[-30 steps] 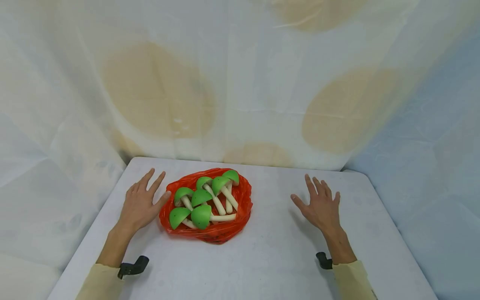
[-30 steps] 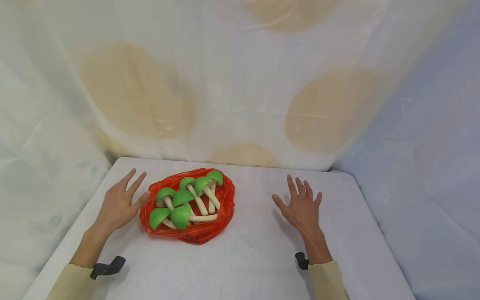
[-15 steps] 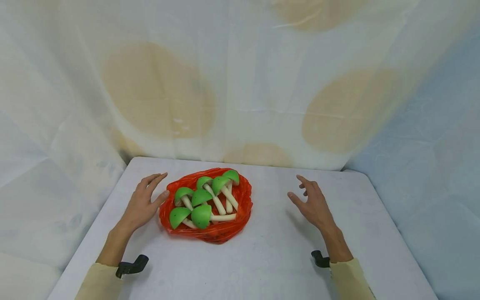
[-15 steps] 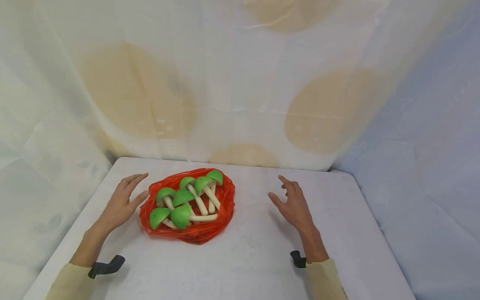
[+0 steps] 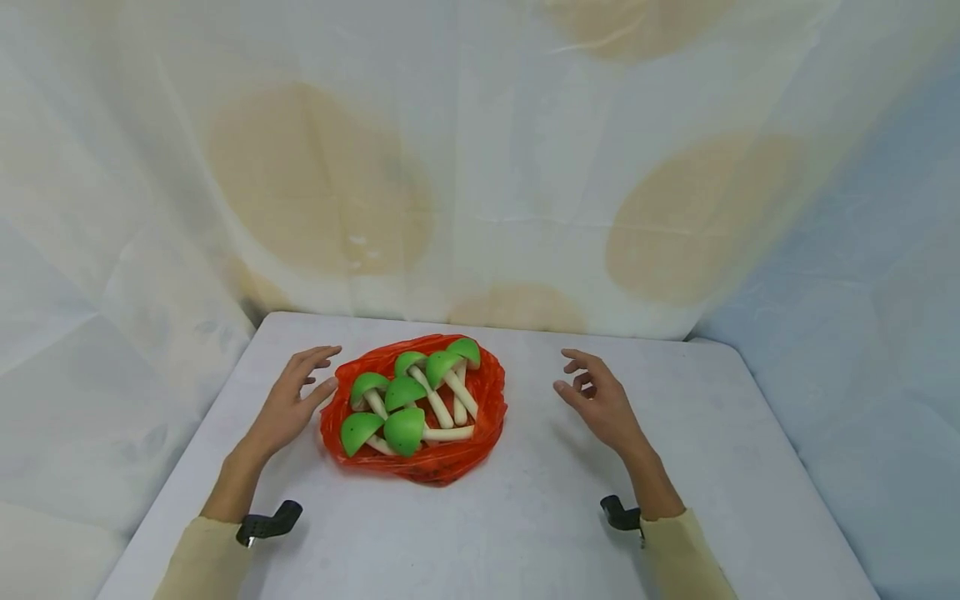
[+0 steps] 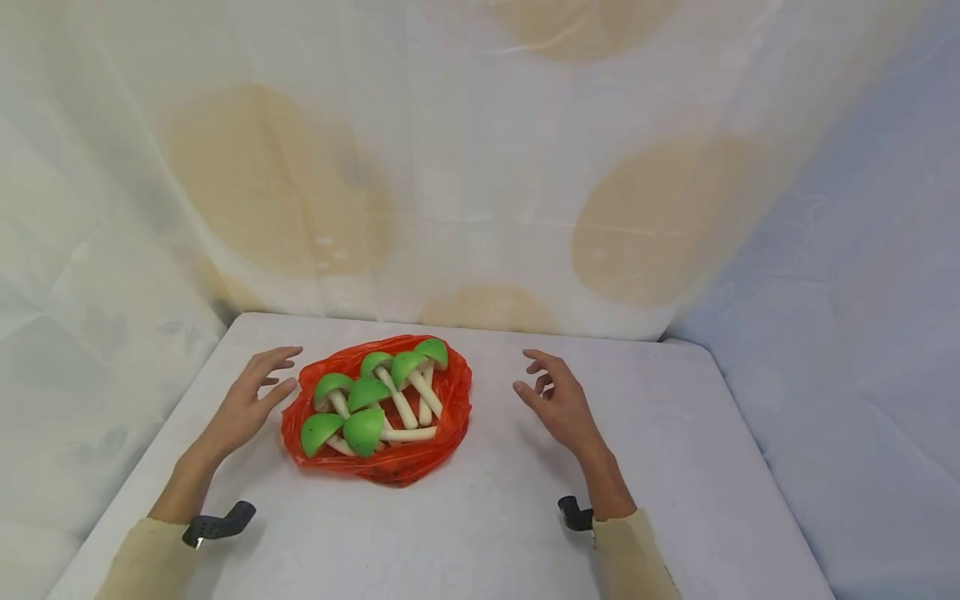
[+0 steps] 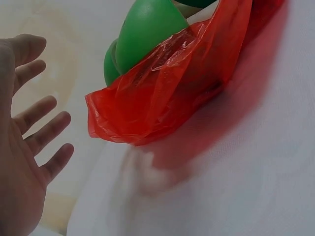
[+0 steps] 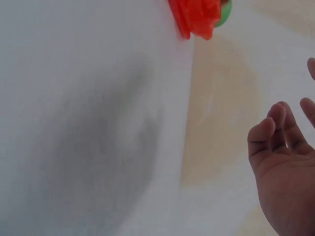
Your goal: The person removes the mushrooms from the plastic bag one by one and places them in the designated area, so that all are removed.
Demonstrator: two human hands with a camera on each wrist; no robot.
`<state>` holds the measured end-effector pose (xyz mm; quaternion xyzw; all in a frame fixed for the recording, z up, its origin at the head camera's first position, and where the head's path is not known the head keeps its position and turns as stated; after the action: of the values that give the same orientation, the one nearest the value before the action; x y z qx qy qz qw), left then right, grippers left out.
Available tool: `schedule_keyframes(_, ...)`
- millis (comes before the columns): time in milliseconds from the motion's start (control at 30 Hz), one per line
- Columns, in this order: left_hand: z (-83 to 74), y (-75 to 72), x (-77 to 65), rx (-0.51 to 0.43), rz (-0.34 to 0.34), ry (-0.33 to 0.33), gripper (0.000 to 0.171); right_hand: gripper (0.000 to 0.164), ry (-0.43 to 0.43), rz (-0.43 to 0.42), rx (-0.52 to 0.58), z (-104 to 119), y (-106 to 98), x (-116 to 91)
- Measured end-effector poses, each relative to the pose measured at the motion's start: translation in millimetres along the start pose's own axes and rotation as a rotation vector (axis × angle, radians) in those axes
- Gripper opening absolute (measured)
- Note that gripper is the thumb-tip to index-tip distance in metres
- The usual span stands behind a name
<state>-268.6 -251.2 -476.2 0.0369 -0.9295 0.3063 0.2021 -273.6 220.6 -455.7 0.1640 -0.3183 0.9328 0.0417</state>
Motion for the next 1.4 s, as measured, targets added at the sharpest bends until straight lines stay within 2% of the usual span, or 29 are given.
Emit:
schedule_keyframes(367, 12.9, 20.2, -1.9, -0.086, 0.087, -0.070, 0.051, 0.048, -0.031, 0.036, 0.103, 16, 28, -3)
schedule_keyframes(533, 15.2, 23.5, -2.9, -0.118, 0.119, -0.093, 0.049, 0.047, -0.043, 0.106, 0.136, 28, 49, -5)
schedule_keyframes(800, 20.9, 30.4, -6.7, -0.173, 0.176, -0.178, 0.053, 0.040, -0.040, 0.222, 0.237, 43, 75, -9)
schedule_keyframes(933, 21.4, 32.6, -9.9, -0.219, 0.191, -0.206, 0.053, 0.039, -0.036, 0.273, 0.248, 47, 86, -10)
schedule_keyframes(1233, 30.7, 36.0, -13.8, -0.241, 0.183, -0.205, 0.051, 0.039, -0.007, 0.383, 0.249, 51, 109, -18)
schedule_keyframes(1400, 34.4, 37.9, -13.3, -0.247, 0.197, -0.212, 0.051, 0.038, -0.030, 0.419, 0.232, 49, 119, -20)
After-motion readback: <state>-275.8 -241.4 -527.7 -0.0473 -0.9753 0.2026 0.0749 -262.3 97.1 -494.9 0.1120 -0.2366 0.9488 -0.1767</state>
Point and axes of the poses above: each hand's wrist, its own x-axis towards the middle knuckle, its own y-axis out of the palm, z = x × y, the point moved 7 cm from there along x, towards the middle knuckle, and after that the axes turned 8 degrees about -z, right-handed, at the moved point
